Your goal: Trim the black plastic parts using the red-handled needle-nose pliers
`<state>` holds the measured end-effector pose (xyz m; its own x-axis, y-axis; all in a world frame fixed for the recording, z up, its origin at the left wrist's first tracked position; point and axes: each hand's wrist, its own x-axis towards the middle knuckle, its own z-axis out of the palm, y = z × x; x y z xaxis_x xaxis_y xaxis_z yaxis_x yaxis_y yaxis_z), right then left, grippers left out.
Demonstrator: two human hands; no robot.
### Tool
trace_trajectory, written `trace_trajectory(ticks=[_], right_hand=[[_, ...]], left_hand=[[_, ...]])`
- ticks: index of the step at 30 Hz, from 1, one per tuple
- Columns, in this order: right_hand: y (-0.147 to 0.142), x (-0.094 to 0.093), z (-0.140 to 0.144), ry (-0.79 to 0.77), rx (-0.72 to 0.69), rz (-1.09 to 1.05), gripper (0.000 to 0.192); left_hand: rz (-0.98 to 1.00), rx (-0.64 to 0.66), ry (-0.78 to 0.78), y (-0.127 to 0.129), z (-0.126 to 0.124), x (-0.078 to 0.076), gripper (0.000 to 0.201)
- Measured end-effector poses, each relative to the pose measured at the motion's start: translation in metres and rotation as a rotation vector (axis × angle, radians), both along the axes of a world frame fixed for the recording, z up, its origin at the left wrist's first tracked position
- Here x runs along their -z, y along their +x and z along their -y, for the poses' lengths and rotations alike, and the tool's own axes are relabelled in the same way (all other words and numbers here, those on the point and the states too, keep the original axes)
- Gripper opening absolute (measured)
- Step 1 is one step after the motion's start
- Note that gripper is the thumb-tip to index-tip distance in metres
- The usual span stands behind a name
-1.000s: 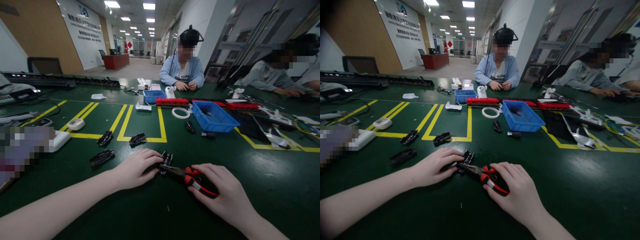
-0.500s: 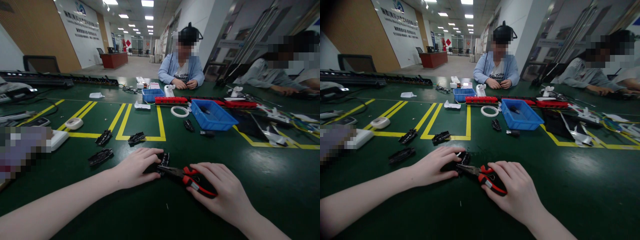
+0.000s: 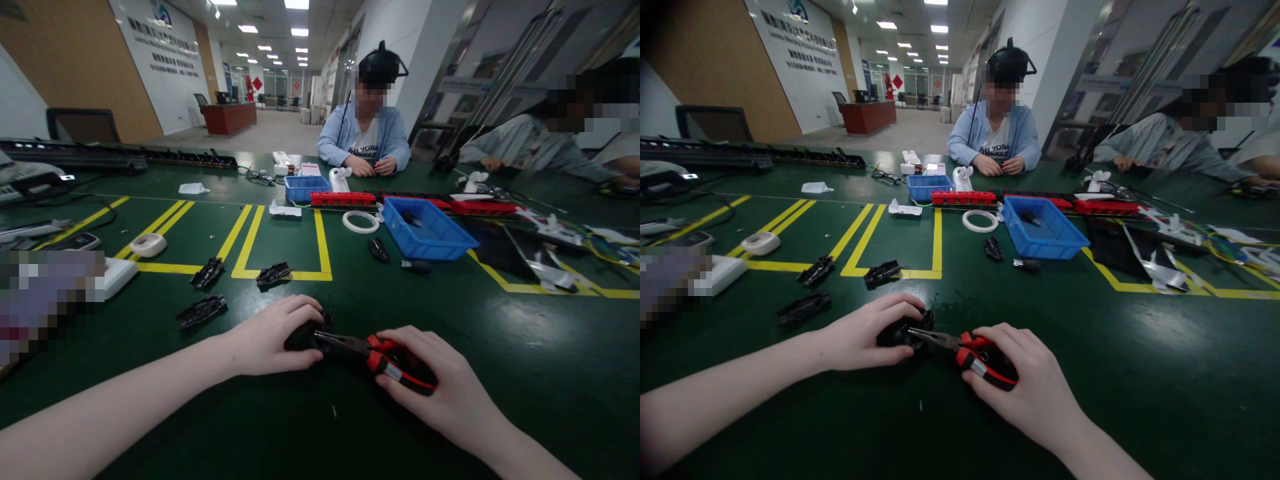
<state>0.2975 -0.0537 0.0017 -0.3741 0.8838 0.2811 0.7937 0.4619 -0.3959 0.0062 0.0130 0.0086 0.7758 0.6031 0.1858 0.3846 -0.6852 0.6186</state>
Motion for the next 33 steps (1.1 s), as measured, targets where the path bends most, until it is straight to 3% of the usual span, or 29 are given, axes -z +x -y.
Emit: trace_trajectory(ticks=[5,12,19,33], right_hand=[[0.000,0.000,0.001,-0.016,-0.003,-0.020,0.037],[-0.003,-0.001,0.000,0.017,-0.025,0.010,0.036],[-0.002,0.001,0.000,0.016,-0.048,0.013,0.040],[-0.001,0.002,-0.001,0.130,-0.057,0.001,0.040]], left_hand=[[-0.002,0.002,-0.044,0.000,0.000,-0.005,0.028],[-0.064,0.015,0.022,-0.001,0.001,0.003,0.044],[-0.029,0.048,0.039,0.000,0.001,0.005,0.030],[-0.004,0.107,0.135,-0.001,-0.006,0.006,0.025]])
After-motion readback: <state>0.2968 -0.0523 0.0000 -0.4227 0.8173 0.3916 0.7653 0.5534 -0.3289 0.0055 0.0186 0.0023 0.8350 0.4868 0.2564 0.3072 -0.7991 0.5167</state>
